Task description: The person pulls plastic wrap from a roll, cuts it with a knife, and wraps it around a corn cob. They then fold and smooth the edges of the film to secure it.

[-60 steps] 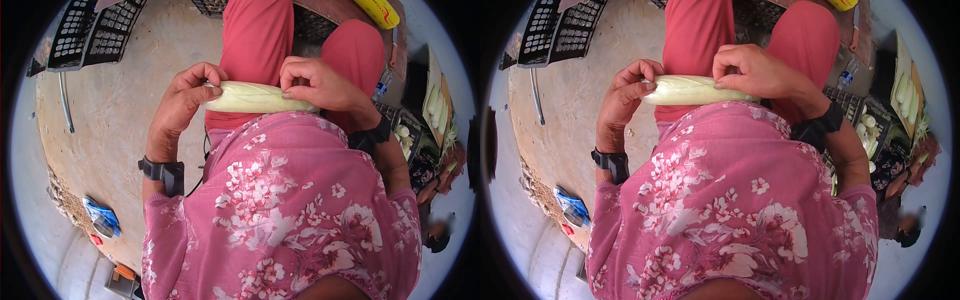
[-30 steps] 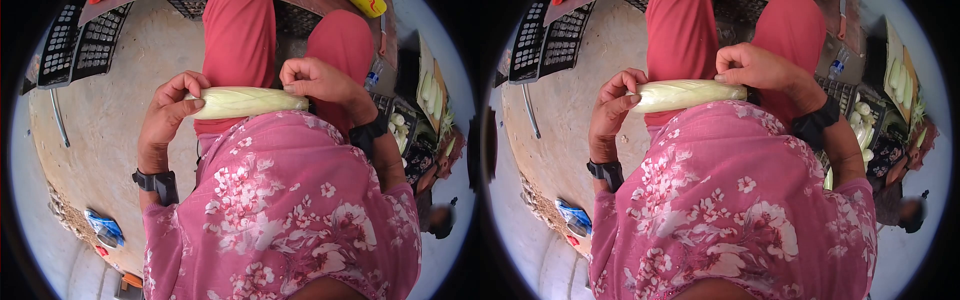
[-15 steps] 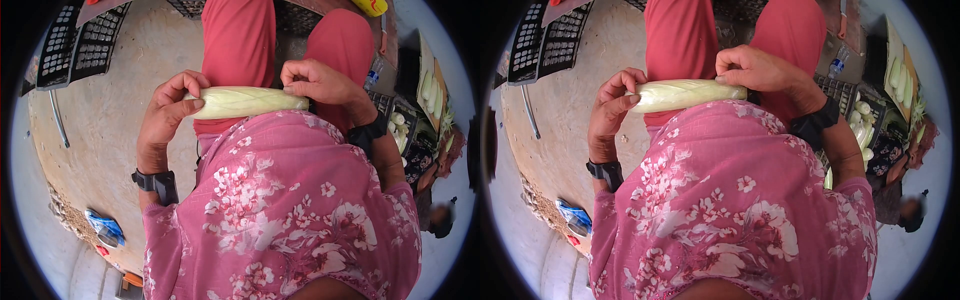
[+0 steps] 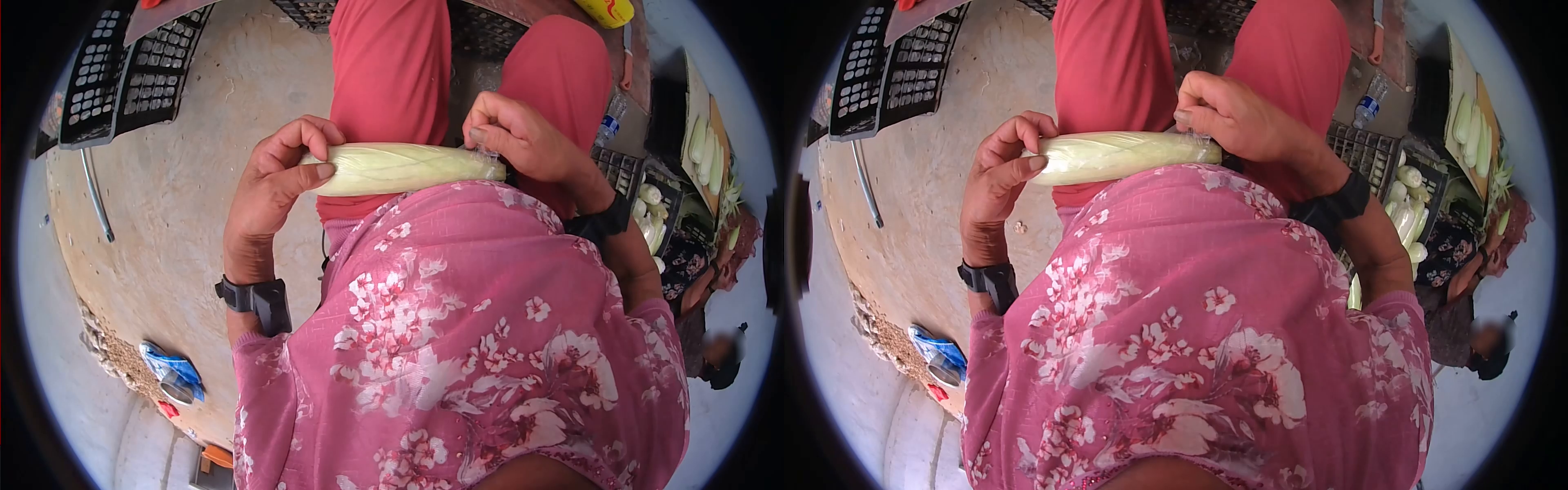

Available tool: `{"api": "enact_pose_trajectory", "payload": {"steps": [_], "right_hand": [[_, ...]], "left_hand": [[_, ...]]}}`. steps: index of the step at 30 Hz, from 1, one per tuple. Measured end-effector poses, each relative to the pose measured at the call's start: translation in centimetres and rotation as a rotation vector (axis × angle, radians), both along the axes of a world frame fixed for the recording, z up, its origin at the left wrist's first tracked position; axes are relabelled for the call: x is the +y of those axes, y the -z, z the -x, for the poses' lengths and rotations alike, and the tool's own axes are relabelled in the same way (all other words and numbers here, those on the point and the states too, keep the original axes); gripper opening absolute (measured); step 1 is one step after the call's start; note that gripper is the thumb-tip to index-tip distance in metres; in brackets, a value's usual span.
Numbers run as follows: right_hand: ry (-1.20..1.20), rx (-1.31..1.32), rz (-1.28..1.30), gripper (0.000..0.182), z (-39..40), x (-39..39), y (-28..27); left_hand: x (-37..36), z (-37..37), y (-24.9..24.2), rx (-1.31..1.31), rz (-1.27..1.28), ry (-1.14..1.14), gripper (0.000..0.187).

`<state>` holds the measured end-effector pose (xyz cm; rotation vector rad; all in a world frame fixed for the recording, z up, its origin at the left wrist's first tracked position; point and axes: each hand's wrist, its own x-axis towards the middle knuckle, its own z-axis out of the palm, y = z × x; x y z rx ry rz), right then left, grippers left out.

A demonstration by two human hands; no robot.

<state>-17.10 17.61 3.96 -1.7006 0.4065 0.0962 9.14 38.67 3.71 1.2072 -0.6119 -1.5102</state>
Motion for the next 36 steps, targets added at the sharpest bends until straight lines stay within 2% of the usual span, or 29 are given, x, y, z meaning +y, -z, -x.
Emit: {"api": "enact_pose_trajectory", "payload": {"steps": [11,14,20,23,32,36], "right_hand": [[0.195,-0.105,0.082,0.010,0.5,1.7,-0.4],[0.334,-0.199,0.104,0.010,0.6,2.1,0.6],[0.360,-0.185,0.080,0.011,0.8,2.4,1.6],[0.459,-0.223,0.051,0.012,0.6,2.6,1.5],[0.338,-0.039,0.408,0.013,-0.1,1.7,0.6],[0.238,0.048,0.318,0.014,-0.4,1.0,1.0]], "left_hand": [[0.0,0.0,0.2,-0.001,0.002,0.014,0.016],[0.0,0.1,0.2,0.009,0.012,0.022,0.016],[0.0,0.4,0.0,-0.017,0.051,0.043,0.017],[0.2,0.5,-0.2,-0.001,0.038,0.035,0.018],[0.4,0.5,-0.1,-0.016,0.073,0.057,0.019],[0.3,0.5,0.0,-0.045,0.077,0.078,0.019]]}}
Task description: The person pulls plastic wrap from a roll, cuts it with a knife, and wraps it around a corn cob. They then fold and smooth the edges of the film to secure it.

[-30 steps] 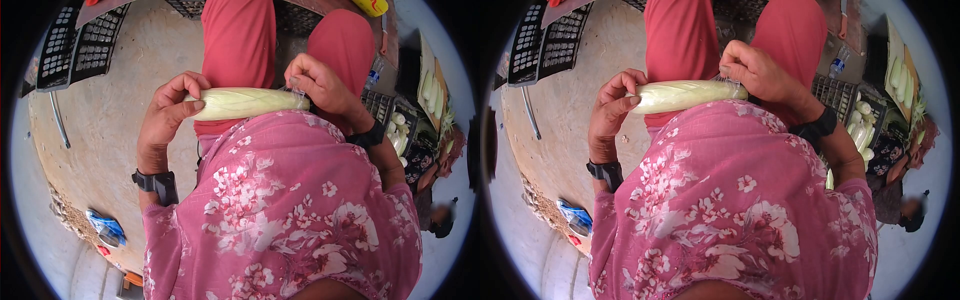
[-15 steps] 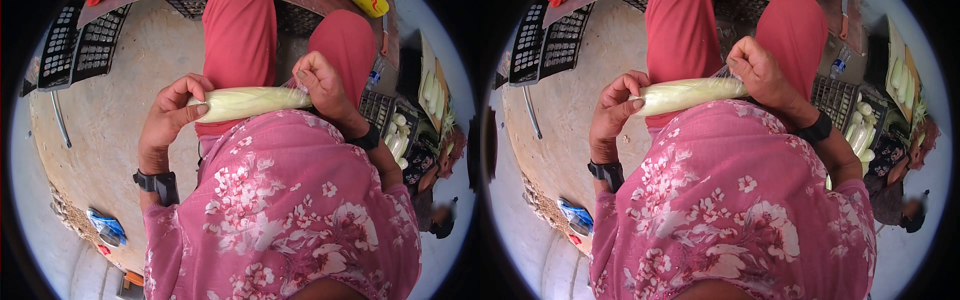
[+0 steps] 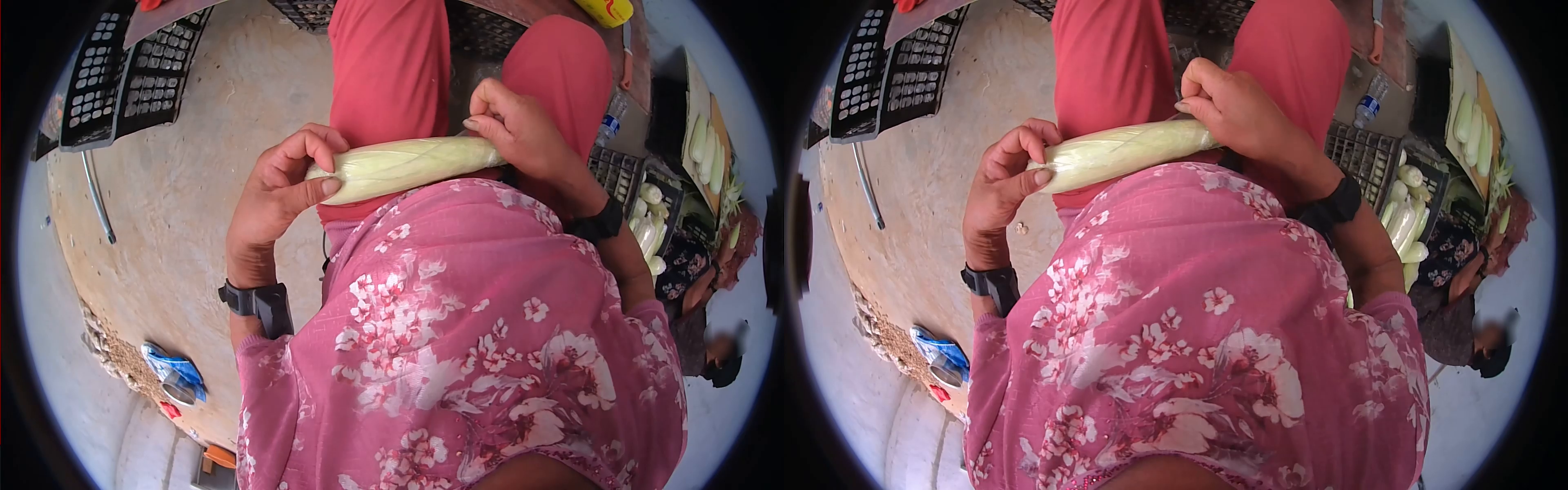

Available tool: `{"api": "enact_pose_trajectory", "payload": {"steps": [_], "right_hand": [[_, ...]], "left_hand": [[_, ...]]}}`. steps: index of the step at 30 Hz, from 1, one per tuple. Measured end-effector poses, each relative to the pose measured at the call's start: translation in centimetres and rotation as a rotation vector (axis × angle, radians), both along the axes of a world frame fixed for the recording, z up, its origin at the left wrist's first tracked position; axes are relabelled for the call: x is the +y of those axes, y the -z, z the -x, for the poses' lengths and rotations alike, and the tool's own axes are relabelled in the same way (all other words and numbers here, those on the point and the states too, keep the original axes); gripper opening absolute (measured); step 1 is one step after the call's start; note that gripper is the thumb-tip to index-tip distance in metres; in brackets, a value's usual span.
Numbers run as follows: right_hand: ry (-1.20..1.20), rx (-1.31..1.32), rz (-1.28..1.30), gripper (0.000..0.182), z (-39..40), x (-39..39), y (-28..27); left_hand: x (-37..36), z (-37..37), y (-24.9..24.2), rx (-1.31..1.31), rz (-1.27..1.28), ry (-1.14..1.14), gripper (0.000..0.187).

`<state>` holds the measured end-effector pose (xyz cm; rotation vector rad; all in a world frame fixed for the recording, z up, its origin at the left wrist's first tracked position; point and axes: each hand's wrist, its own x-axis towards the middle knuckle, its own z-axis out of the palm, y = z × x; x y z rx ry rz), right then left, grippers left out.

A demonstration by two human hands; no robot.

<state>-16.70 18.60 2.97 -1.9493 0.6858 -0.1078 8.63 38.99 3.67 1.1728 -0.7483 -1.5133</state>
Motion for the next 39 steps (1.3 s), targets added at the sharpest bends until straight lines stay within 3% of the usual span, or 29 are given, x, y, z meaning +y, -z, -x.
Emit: {"api": "enact_pose_trajectory", "payload": {"steps": [11,17,20,23,29,32,39], "right_hand": [[-0.058,0.090,-0.183,0.012,0.6,-0.4,0.6],[-0.103,0.214,-0.082,0.009,0.5,-0.3,0.4],[0.020,0.175,-0.180,0.011,1.2,-0.2,2.0],[0.214,0.126,-0.439,0.017,1.1,-0.4,0.1],[-0.048,0.210,-0.356,0.022,1.7,-0.2,-1.2],[-0.035,0.173,-0.447,0.021,1.9,0.0,-1.0],[0.143,0.057,-0.349,0.019,2.2,0.4,-0.7]], "left_hand": [[0.1,0.2,-0.5,-0.016,0.016,0.046,0.018],[0.2,0.5,-0.8,-0.075,0.038,0.071,0.021],[0.4,0.4,-0.7,-0.059,0.028,0.079,0.022],[0.6,0.3,-0.7,-0.067,0.024,0.079,0.023],[0.8,0.2,-0.5,-0.068,0.037,0.074,0.023],[0.9,0.2,-0.3,-0.055,0.048,0.066,0.023],[1.1,0.4,0.0,-0.053,0.051,0.053,0.024]]}}
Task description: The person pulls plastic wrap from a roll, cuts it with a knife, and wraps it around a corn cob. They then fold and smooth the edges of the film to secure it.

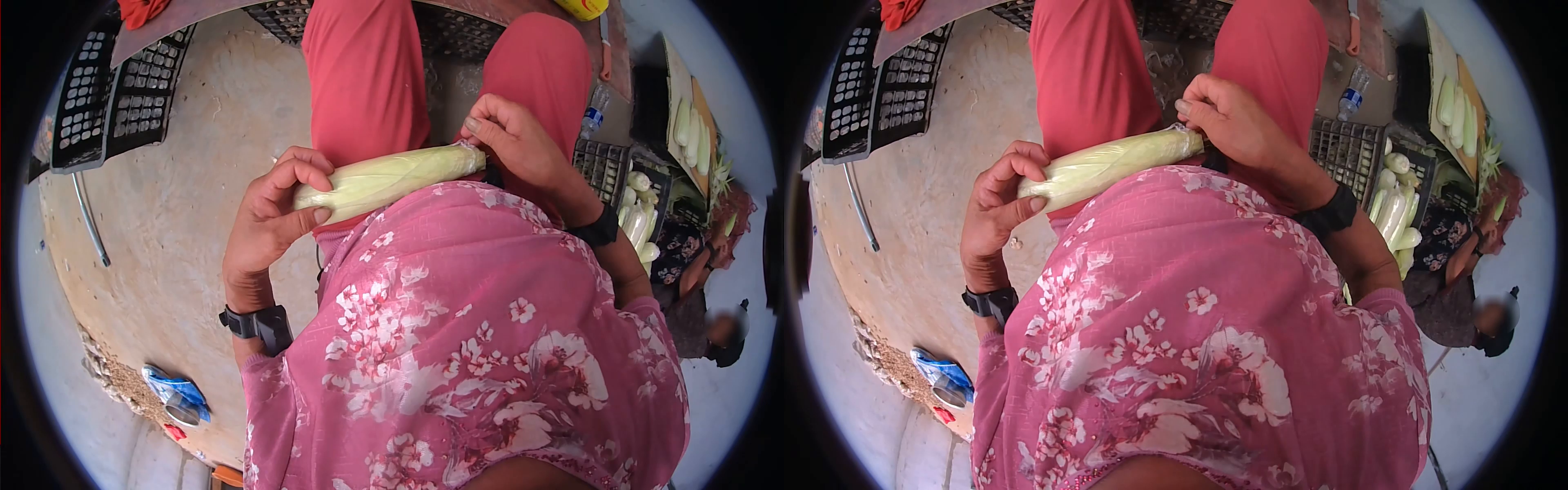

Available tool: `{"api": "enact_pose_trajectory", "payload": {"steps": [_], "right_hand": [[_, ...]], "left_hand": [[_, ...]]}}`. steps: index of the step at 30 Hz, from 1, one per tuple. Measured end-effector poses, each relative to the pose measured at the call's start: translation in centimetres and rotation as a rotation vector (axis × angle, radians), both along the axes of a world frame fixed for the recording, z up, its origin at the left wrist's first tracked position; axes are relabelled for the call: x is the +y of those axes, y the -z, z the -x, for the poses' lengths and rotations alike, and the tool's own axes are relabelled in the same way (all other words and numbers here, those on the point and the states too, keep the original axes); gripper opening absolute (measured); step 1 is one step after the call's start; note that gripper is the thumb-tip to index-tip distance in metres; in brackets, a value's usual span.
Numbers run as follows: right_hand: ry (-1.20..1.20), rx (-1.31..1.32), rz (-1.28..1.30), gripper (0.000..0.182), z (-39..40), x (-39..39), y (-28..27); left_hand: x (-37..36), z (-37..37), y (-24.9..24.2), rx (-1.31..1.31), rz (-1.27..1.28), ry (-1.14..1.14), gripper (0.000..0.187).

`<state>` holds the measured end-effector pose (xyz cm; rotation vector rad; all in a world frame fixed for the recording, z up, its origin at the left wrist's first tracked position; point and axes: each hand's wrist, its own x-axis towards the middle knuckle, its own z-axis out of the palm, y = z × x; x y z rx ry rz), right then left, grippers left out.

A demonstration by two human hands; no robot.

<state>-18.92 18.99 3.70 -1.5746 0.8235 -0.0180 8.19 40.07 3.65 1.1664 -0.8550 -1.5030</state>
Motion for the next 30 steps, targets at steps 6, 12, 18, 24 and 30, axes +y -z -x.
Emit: {"api": "enact_pose_trajectory", "payload": {"steps": [6,12,18,24,30], "right_hand": [[-0.050,0.106,-0.119,0.017,-0.6,0.3,-1.2],[-0.051,0.016,-0.076,0.014,-0.4,0.2,-0.3],[0.055,-0.105,0.022,0.013,0.1,0.1,-0.9],[0.146,-0.207,-0.053,0.009,-0.6,0.2,-1.1],[0.149,-0.178,-0.006,0.014,-0.6,-0.2,-0.4]], "left_hand": [[0.0,-0.2,0.0,0.005,-0.008,0.004,0.024],[0.0,0.0,0.1,0.008,-0.004,-0.006,0.024],[-0.4,0.5,0.2,0.021,-0.005,-0.006,0.023],[-0.7,0.3,0.1,0.062,-0.032,-0.018,0.024],[-0.9,0.0,0.1,0.071,-0.047,0.002,0.023]]}}
